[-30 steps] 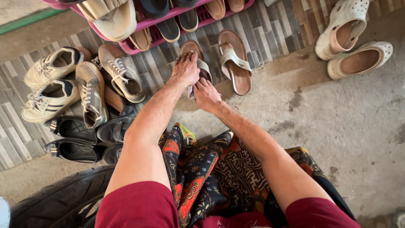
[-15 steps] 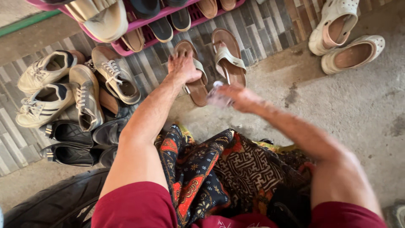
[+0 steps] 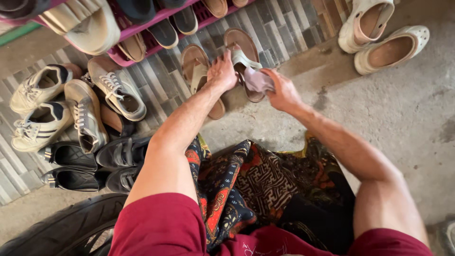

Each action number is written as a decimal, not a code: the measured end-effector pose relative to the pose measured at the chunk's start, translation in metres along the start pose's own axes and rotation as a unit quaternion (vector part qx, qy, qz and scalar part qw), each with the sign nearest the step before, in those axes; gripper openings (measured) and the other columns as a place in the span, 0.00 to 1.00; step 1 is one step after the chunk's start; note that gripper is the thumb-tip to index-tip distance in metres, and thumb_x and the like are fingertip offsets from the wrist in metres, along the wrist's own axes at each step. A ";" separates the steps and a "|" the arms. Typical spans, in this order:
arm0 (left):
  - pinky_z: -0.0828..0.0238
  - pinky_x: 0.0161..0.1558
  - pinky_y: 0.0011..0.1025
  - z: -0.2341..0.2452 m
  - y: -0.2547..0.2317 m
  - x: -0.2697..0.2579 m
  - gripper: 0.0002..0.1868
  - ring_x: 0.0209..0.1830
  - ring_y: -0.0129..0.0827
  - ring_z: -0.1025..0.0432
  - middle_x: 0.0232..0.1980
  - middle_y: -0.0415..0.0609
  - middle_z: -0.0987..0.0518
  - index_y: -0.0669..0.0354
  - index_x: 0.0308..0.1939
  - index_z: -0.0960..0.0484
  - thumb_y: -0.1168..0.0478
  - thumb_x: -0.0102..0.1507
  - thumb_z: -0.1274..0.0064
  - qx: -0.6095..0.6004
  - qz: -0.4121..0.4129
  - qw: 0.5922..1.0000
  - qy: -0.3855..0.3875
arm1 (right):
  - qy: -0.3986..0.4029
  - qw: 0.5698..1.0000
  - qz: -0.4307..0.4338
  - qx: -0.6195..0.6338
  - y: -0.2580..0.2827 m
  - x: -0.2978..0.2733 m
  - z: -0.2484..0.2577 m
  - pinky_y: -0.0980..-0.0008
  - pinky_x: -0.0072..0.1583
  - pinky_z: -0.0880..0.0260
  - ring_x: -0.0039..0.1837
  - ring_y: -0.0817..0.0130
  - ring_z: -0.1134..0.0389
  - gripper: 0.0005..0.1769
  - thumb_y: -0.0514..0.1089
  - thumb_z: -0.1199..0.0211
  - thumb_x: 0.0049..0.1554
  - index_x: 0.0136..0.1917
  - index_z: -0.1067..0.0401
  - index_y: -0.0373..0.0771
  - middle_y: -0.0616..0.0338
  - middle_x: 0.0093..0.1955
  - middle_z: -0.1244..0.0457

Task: The person cleans a pair of sandals with a cloth, wiping the straps, the footbeds, and the soles before placing them back on a shoe rack.

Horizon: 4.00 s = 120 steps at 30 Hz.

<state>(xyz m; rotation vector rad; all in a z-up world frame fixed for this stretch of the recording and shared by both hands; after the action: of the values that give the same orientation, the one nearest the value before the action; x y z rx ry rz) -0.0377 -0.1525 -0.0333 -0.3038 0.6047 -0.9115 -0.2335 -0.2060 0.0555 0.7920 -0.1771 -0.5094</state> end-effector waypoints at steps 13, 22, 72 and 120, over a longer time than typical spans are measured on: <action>0.30 0.57 0.50 0.008 -0.026 -0.001 0.52 0.58 0.57 0.28 0.62 0.65 0.27 0.60 0.81 0.53 0.56 0.60 0.40 -0.019 -0.025 0.999 -0.023 | 0.036 0.977 0.108 -0.181 -0.013 -0.036 -0.077 0.46 0.75 0.44 0.80 0.36 0.51 0.38 0.31 0.43 0.49 0.74 0.39 0.37 0.35 0.80 0.51; 0.40 0.62 0.52 -0.004 -0.032 0.031 0.31 0.64 0.53 0.33 0.63 0.62 0.26 0.61 0.64 0.31 0.59 0.59 0.40 0.089 -0.174 0.971 -0.135 | 0.034 0.977 0.103 -0.181 -0.022 -0.015 -0.087 0.43 0.78 0.49 0.80 0.34 0.52 0.41 0.29 0.45 0.49 0.76 0.43 0.29 0.31 0.79 0.51; 0.35 0.60 0.50 -0.013 -0.041 0.027 0.27 0.59 0.52 0.27 0.59 0.59 0.22 0.58 0.61 0.28 0.50 0.62 0.44 0.091 -0.167 0.982 0.005 | 0.097 0.973 0.093 -0.187 -0.010 -0.077 -0.103 0.42 0.76 0.51 0.78 0.27 0.52 0.32 0.36 0.46 0.51 0.67 0.37 0.20 0.24 0.74 0.47; 0.34 0.54 0.49 0.014 -0.066 -0.022 0.41 0.58 0.58 0.30 0.61 0.66 0.26 0.64 0.64 0.34 0.56 0.49 0.36 0.080 -0.189 0.969 -0.140 | 0.038 0.990 -0.130 0.051 -0.066 -0.069 -0.031 0.68 0.54 0.25 0.57 0.61 0.28 0.28 0.27 0.46 0.53 0.64 0.27 0.46 0.57 0.59 0.30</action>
<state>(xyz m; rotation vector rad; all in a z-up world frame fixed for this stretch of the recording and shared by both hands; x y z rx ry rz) -0.0823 -0.1735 0.0177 -0.4033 0.2098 -1.2511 -0.3071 -0.1902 -0.0111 0.9394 -0.0297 -0.7190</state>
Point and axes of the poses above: each hand's wrist, its own x-axis towards the middle knuckle, its own z-axis out of the back of the hand, y = z × x, the point moved 7 cm from there along x, towards the middle knuckle
